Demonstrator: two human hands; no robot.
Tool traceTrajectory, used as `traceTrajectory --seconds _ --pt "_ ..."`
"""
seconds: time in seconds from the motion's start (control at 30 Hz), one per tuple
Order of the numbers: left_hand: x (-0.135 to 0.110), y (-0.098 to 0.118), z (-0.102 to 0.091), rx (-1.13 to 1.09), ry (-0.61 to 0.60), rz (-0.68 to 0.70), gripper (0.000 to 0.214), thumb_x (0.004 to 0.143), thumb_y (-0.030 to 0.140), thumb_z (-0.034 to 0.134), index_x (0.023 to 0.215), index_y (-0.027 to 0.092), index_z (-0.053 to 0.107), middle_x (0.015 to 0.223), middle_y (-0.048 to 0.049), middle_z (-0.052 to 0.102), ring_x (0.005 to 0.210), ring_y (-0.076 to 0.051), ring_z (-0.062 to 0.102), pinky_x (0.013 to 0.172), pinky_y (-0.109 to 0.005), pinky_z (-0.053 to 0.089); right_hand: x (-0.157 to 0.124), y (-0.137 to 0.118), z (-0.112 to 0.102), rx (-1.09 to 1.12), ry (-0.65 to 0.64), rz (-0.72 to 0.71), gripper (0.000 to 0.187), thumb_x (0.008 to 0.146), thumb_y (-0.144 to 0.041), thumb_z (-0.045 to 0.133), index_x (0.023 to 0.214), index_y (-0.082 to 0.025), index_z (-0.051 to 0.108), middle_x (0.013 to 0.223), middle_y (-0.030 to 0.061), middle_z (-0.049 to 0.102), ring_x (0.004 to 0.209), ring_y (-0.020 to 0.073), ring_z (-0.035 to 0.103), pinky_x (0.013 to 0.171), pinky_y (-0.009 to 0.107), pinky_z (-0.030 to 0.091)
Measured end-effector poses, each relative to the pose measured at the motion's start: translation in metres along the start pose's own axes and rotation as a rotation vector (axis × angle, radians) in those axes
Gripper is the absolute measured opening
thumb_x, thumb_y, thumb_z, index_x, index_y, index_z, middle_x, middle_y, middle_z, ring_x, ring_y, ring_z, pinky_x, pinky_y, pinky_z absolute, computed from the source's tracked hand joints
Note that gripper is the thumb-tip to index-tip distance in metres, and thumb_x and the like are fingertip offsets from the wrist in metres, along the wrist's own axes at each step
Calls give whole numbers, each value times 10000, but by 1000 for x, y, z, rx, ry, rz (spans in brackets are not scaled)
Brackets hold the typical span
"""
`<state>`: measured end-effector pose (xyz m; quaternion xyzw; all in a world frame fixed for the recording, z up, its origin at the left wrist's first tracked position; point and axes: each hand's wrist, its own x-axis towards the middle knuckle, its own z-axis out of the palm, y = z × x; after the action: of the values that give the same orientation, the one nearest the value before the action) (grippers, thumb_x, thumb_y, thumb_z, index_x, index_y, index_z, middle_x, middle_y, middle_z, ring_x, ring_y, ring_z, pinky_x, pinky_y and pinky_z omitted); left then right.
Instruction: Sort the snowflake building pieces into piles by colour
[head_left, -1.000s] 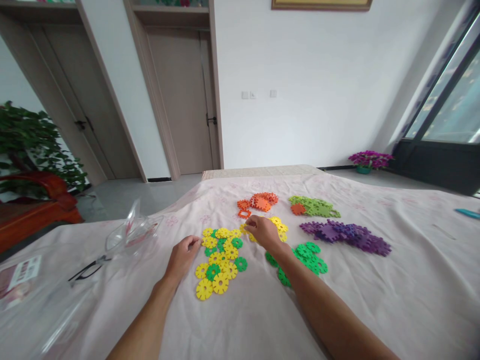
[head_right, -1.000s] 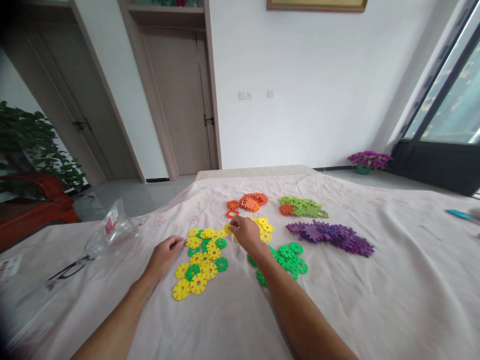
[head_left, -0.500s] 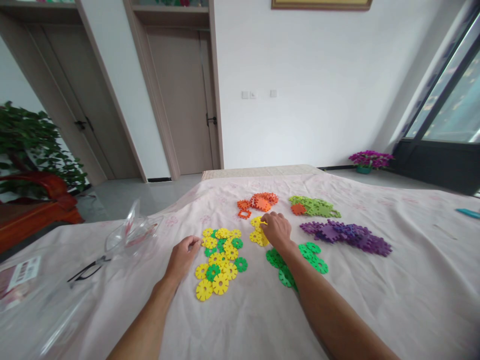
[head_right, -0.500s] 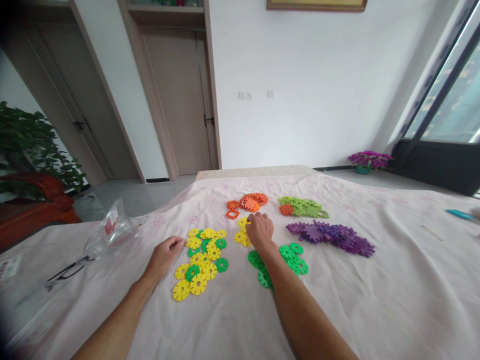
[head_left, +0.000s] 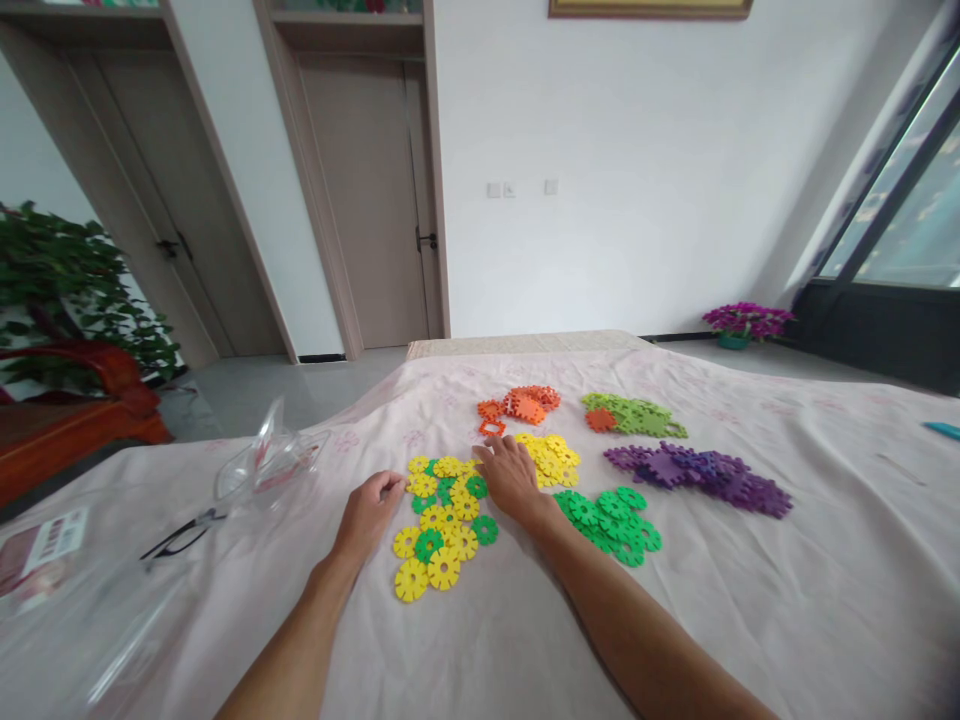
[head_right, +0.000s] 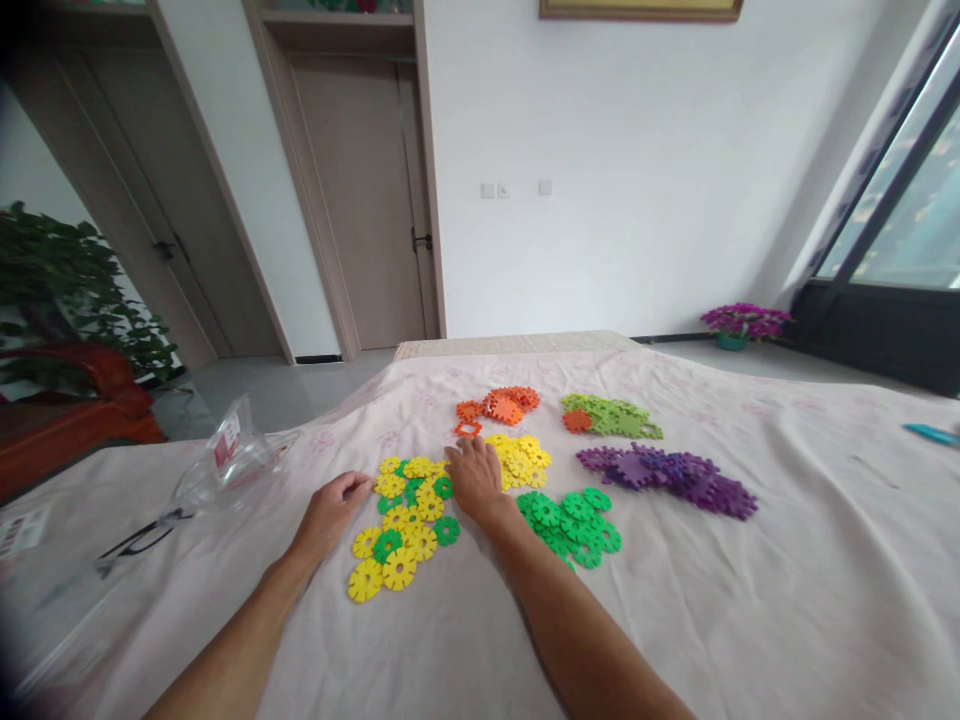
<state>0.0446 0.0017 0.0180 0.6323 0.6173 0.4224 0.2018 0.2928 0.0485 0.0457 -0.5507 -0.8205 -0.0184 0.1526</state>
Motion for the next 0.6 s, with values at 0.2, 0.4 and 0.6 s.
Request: traceTrajectory --seconds 0.2,0.4,0.6 --pt "1 -3 1 -2 -2 2 309 802 470 490 843 220 668 880 -7 723 858 -190 643 791 -259 460 4 3 2 34 -27 47 204 885 -350 554 1026 -230 640 1066 62 621 1066 233 440 888 340 258" --pt "-1 1 0 -15 -3 -12 327 792 481 489 845 214 670 896 -22 727 873 -203 641 800 -272 465 5 9 -7 118 32 140 144 874 -354 559 932 -245 632 911 18 676 942 189 526 775 287 298" --pt "-1 3 0 -10 -2 -14 311 787 468 493 840 218 669 893 -17 728 864 -199 641 794 -269 463 7 41 -18 84 119 346 201 875 -338 514 1016 -279 644 905 17 685 922 198 543 725 288 308"
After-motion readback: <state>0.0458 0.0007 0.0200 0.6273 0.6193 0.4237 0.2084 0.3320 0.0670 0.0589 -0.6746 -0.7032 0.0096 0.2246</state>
